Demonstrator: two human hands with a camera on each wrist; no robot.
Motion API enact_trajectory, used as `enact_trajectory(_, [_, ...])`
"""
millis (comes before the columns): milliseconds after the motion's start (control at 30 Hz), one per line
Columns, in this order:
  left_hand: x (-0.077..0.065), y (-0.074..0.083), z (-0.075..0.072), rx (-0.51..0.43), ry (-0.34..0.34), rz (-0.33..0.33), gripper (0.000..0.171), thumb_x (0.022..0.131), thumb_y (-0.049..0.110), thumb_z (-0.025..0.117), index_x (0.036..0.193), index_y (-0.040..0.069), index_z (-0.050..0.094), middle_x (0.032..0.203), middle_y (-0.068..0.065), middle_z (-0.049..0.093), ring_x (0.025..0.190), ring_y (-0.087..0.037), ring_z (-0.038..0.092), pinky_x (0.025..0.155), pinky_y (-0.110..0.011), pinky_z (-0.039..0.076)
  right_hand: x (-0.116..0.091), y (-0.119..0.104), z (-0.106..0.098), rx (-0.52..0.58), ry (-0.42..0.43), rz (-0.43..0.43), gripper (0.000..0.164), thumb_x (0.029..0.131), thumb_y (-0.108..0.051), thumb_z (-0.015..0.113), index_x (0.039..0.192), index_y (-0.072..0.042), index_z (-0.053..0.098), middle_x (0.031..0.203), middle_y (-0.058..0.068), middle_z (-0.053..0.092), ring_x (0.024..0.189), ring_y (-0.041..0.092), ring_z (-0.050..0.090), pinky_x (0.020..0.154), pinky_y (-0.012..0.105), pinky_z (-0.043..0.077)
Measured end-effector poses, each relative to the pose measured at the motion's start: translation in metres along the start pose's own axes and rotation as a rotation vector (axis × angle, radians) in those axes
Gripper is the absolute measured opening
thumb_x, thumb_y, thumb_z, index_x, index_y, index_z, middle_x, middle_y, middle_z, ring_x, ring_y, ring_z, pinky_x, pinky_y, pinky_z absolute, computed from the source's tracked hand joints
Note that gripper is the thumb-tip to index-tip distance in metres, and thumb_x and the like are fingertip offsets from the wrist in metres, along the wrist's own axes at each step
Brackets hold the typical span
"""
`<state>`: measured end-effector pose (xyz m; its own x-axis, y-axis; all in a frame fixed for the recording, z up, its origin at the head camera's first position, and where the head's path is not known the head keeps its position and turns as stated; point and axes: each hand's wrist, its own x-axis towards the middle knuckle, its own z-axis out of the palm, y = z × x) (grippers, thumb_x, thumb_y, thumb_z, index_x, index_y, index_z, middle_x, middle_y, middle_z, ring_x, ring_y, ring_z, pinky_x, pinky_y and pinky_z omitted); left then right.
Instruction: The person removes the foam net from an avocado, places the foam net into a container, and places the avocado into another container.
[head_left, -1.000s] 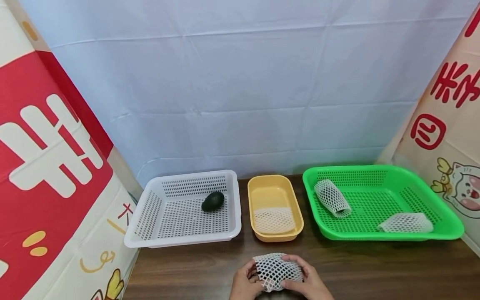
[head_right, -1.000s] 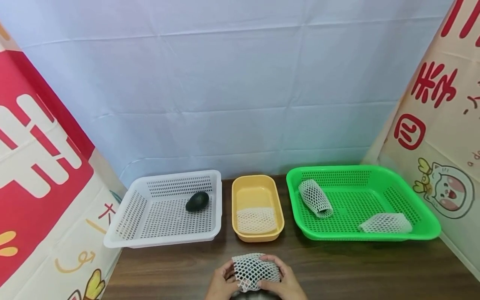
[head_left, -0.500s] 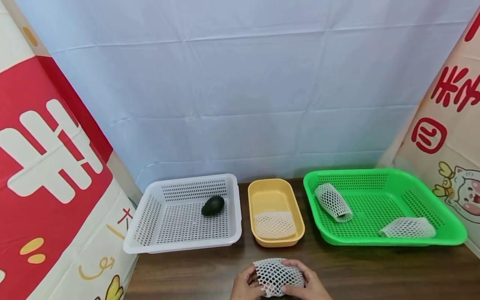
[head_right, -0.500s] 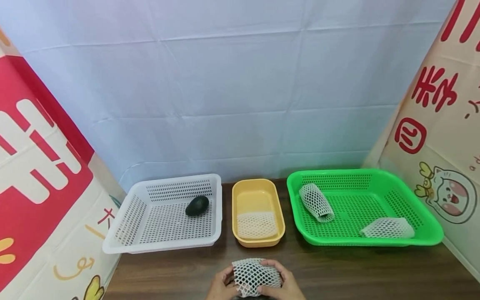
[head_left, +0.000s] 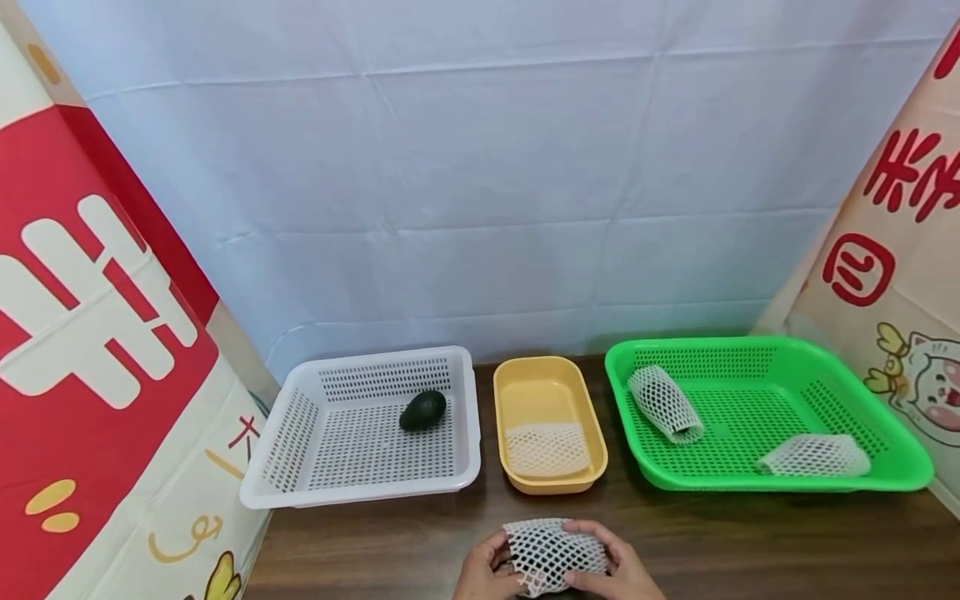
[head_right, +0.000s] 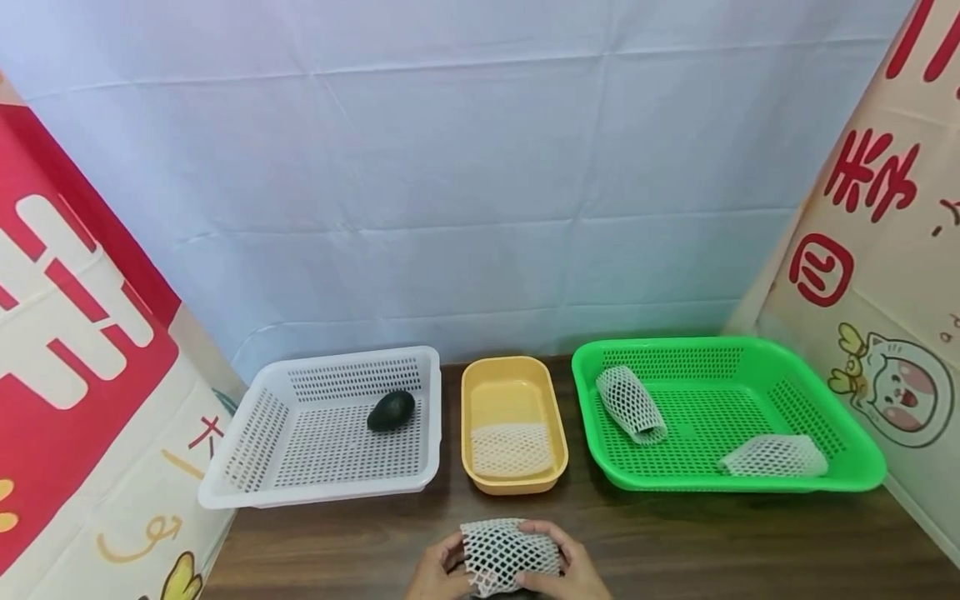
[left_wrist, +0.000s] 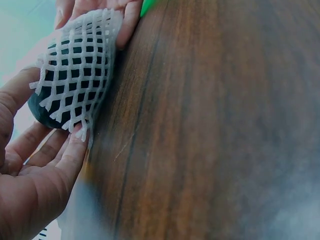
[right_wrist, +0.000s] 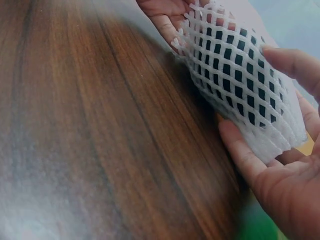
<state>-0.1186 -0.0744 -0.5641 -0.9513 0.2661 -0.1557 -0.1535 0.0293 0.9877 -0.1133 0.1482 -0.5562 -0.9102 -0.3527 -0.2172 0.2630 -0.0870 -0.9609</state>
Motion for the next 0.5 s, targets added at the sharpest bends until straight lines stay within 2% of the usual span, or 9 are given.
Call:
enact_trajectory(100, [-0.0013, 0.0014, 0.0000, 0.011, 0.000, -0.013, 0.056, 0.061, -0.009, 0.061, 0.114, -0.017, 0.048, 0.106, -0.019, 0.056, 0.096, -0.028, 0.054, 0.078, -0.034, 0.047, -0.0025, -0.0025, -0.0008, 0.038, 0.023, 0.033, 0.054, 0.081, -0.011, 0.065, 0.128, -0.001, 0.042, 0.119, 0.016, 0.045, 0.098, 0.025, 0.053, 0.077, 0.036, 0.048])
enact_trajectory(233, [-0.0010, 0.0050, 0.0000, 0.035, 0.005, -0.067, 0.058, 0.061, -0.008, 0.060, 0.117, -0.017, 0.046, 0.110, -0.023, 0.054, 0.098, -0.031, 0.053, 0.079, -0.040, 0.046, -0.0068, -0.0049, -0.0044, 0.144, 0.039, 0.074, 0.053, 0.083, -0.010, 0.063, 0.128, 0.001, 0.039, 0.112, 0.015, 0.049, 0.096, 0.028, 0.055, 0.077, 0.043, 0.047])
enact_trajectory(300, [-0.0002, 0.0058, 0.0000, 0.045, 0.005, -0.090, 0.059, 0.061, -0.008, 0.060, 0.117, -0.016, 0.046, 0.110, -0.022, 0.054, 0.099, -0.031, 0.053, 0.080, -0.041, 0.046, -0.0084, -0.0058, -0.0059, 0.163, 0.055, 0.071, 0.053, 0.082, -0.009, 0.063, 0.128, 0.002, 0.038, 0.111, 0.016, 0.051, 0.095, 0.030, 0.055, 0.077, 0.045, 0.047])
enact_trajectory(500, [-0.0005, 0.0072, 0.0011, 0.077, 0.050, -0.095, 0.060, 0.059, -0.008, 0.062, 0.117, -0.016, 0.047, 0.107, -0.016, 0.055, 0.095, -0.026, 0.054, 0.077, -0.037, 0.048, -0.0077, -0.0042, -0.0066, 0.175, 0.143, 0.065, 0.050, 0.078, -0.007, 0.067, 0.120, 0.004, 0.040, 0.105, 0.017, 0.054, 0.091, 0.031, 0.057, 0.073, 0.047, 0.048])
